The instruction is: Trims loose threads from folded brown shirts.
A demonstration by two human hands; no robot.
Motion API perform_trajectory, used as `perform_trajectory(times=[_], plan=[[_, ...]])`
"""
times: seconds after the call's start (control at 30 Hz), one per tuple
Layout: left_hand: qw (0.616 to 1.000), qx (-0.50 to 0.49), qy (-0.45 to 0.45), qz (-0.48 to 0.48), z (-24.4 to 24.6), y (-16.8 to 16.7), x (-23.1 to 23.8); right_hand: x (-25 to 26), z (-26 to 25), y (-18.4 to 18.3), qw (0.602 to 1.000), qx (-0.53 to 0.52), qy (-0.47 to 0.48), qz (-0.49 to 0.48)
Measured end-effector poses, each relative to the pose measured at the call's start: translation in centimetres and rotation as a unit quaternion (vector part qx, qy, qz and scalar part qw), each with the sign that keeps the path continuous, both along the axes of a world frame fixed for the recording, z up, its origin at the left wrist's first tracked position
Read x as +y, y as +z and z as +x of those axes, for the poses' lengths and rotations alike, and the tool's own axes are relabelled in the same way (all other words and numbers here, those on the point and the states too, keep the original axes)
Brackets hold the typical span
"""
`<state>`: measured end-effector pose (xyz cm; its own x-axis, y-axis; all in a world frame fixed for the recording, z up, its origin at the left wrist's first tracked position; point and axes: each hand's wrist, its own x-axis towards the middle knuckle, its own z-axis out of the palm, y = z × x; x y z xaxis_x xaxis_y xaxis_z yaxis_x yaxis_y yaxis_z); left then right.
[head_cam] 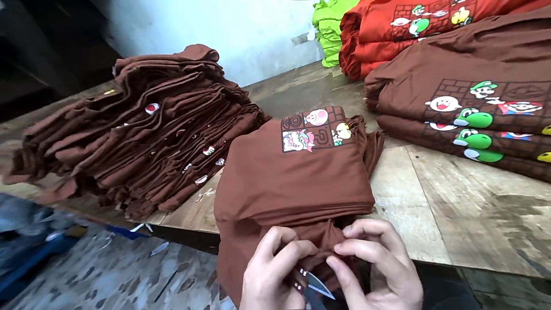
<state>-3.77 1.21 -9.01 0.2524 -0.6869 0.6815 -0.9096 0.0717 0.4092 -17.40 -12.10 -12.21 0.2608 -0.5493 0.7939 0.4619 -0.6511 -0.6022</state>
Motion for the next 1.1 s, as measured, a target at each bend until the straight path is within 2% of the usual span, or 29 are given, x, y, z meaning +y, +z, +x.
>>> perform_trajectory(times=[0.1, 0.17, 0.23, 0.3, 0.37, 0.4, 0.43, 0.53, 0.6, 0.67, 0.77, 0.9, 0.97, 1.1], plan=[[0.994, 0.065, -0.088, -0.024, 0.8, 0.7, 0.1, 0.1, 0.3, 0.1, 1.0, 0.004, -0.023, -0.01], [0.987, 0.109, -0.116, -0.025, 0.8, 1.1, 0.0, -0.1, 0.8, 0.1, 0.999, -0.01, -0.036, -0.02], [0.984, 0.16, -0.076, -0.038, 0.8, 1.2, -0.8, -0.7, 1.2, 0.4, 0.999, -0.031, -0.002, -0.017], [0.976, 0.211, -0.018, -0.048, 1.1, 1.1, -2.1, -0.8, 1.7, 1.1, 0.997, -0.019, 0.05, 0.047], [0.968, 0.248, 0.013, -0.046, 1.2, 0.9, -2.7, -0.8, 1.9, 1.4, 0.992, 0.019, 0.097, 0.073], [0.965, 0.26, 0.014, -0.045, 1.1, 0.9, -2.8, -0.8, 1.5, 1.5, 0.992, 0.052, 0.107, 0.053], [0.962, 0.27, 0.011, -0.045, 0.9, 0.9, -2.8, -0.7, 1.0, 1.6, 0.992, 0.082, 0.092, 0.023], [0.96, 0.278, -0.001, -0.037, 0.4, 0.9, -1.9, 0.0, -1.2, 1.1, 0.986, 0.14, -0.051, -0.073], [0.967, 0.255, -0.014, -0.025, 0.0, 1.0, -1.1, -0.4, -3.2, 0.3, 0.979, 0.122, -0.099, -0.128], [0.975, 0.219, -0.034, -0.013, -0.5, 1.0, -0.1, -0.7, -5.0, -0.1, 0.977, 0.102, -0.101, -0.158], [0.994, 0.105, -0.039, -0.006, -0.9, 1.2, 1.4, -0.3, -6.1, -0.1, 0.982, 0.114, -0.071, -0.129], [0.996, -0.063, 0.045, -0.033, -1.6, 1.3, 2.2, 0.0, -5.7, -0.2, 0.982, 0.156, -0.094, -0.056], [0.99, -0.101, 0.093, -0.039, -2.2, 1.3, 2.1, 0.2, -5.0, 0.1, 0.976, 0.138, -0.156, -0.069], [0.982, -0.143, 0.12, -0.043, -2.9, 1.0, 2.1, 0.5, -2.6, 0.0, 0.93, 0.132, -0.3, -0.167]])
